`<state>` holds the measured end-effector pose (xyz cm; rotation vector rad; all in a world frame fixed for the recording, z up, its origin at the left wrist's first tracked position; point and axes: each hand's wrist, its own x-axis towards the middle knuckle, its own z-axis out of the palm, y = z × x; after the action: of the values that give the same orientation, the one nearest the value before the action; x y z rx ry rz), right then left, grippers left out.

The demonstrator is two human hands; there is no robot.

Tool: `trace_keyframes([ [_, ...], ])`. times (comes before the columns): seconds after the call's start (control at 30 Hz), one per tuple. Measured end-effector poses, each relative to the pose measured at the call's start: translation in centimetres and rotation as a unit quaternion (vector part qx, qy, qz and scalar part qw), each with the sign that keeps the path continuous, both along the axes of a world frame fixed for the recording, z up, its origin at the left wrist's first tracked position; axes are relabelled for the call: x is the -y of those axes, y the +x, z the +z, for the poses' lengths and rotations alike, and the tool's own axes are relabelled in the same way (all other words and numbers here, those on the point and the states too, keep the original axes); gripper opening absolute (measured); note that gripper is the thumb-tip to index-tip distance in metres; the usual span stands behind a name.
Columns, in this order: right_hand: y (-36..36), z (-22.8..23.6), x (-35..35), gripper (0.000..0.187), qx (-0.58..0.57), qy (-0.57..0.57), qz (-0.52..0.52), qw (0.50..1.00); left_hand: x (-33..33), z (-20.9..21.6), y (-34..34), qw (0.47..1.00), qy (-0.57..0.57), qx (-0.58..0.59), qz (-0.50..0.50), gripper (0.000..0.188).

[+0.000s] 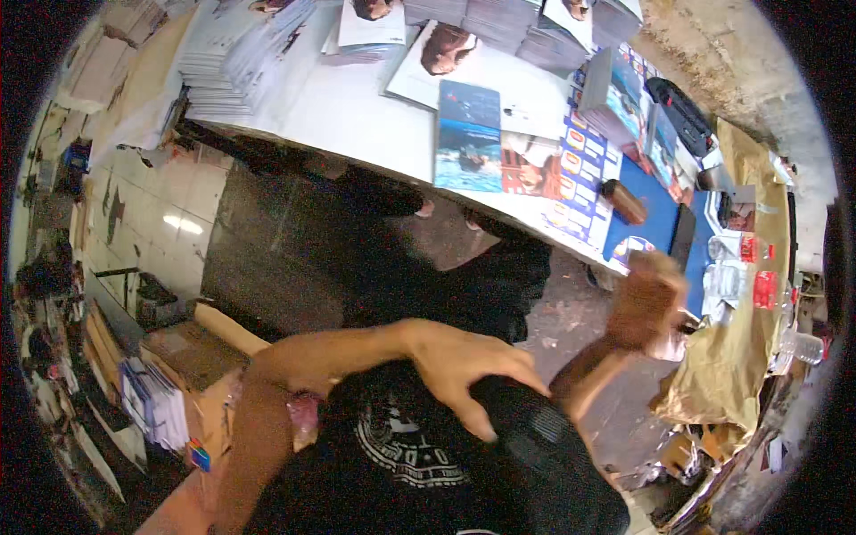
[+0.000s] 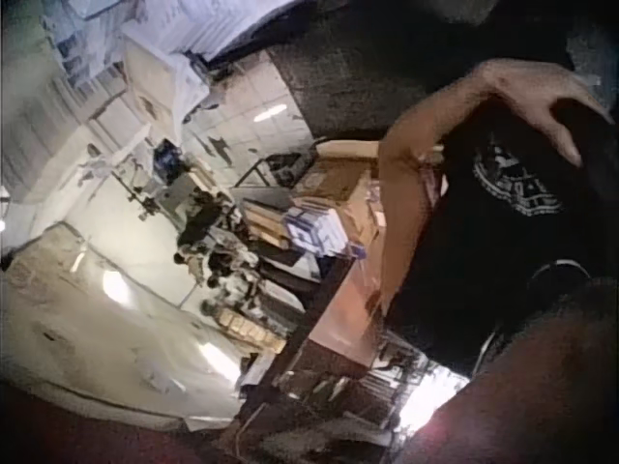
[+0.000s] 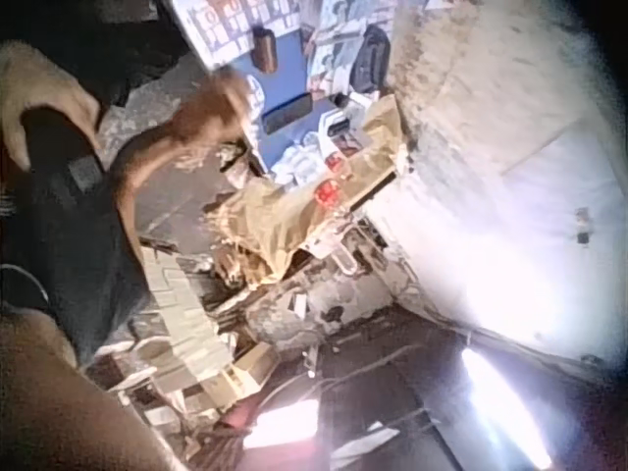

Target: The person sorts pamphlets on a table by picking up an item from one stack, checking it, and placing it onto another stack.

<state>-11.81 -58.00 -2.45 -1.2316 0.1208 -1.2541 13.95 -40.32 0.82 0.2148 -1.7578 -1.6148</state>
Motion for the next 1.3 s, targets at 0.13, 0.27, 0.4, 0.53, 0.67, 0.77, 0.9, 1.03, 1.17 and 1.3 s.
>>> trace_keyframes([
  [0.13,4.8,-1.8,-1.7,0.022,-0.186,0.049,-0.023,0.981,-1.4,-1.4,1.8,0.996,0.016,0.072,-0.051,0.085],
  [0.27,8.6,-3.8,1.1,0.020,-0.338,0.059,-0.085,0.936,-0.3,-2.7,0.6,0.986,0.046,0.106,-0.118,0.085],
  [0.4,14.0,-4.7,3.6,0.032,-0.437,-0.163,-0.183,0.866,1.7,-5.6,-0.9,0.977,0.071,0.067,-0.190,0.089],
  [0.53,19.2,-4.3,6.3,0.052,-0.493,-0.313,-0.160,0.796,2.4,-7.7,-1.9,0.956,0.134,-0.062,-0.253,0.085],
  [0.67,24.4,-6.2,11.6,0.052,-0.509,-0.368,-0.163,0.761,1.2,-9.3,-1.5,0.902,0.314,0.066,-0.290,0.061],
  [0.77,26.3,-6.3,12.9,0.047,-0.542,-0.364,-0.170,0.738,0.0,-6.2,1.9,0.937,0.167,0.192,-0.241,0.042],
  [0.9,26.8,-6.7,10.6,0.040,-0.550,-0.387,-0.188,0.715,-2.3,-10.4,6.0,0.926,0.234,0.184,0.231,0.029],
  [1.03,24.0,-5.2,4.1,0.036,-0.591,-0.349,-0.154,0.711,-1.2,-14.9,10.9,0.722,0.484,-0.076,0.488,0.053],
  [1.17,21.4,-4.4,-0.2,0.048,-0.591,-0.337,-0.119,0.724,-0.4,-13.7,10.0,0.774,0.402,-0.021,0.489,0.041],
  [1.3,14.1,-3.7,-0.2,0.085,-0.419,-0.080,-0.246,0.870,1.5,-8.1,10.3,0.805,0.066,0.155,0.569,0.024],
])
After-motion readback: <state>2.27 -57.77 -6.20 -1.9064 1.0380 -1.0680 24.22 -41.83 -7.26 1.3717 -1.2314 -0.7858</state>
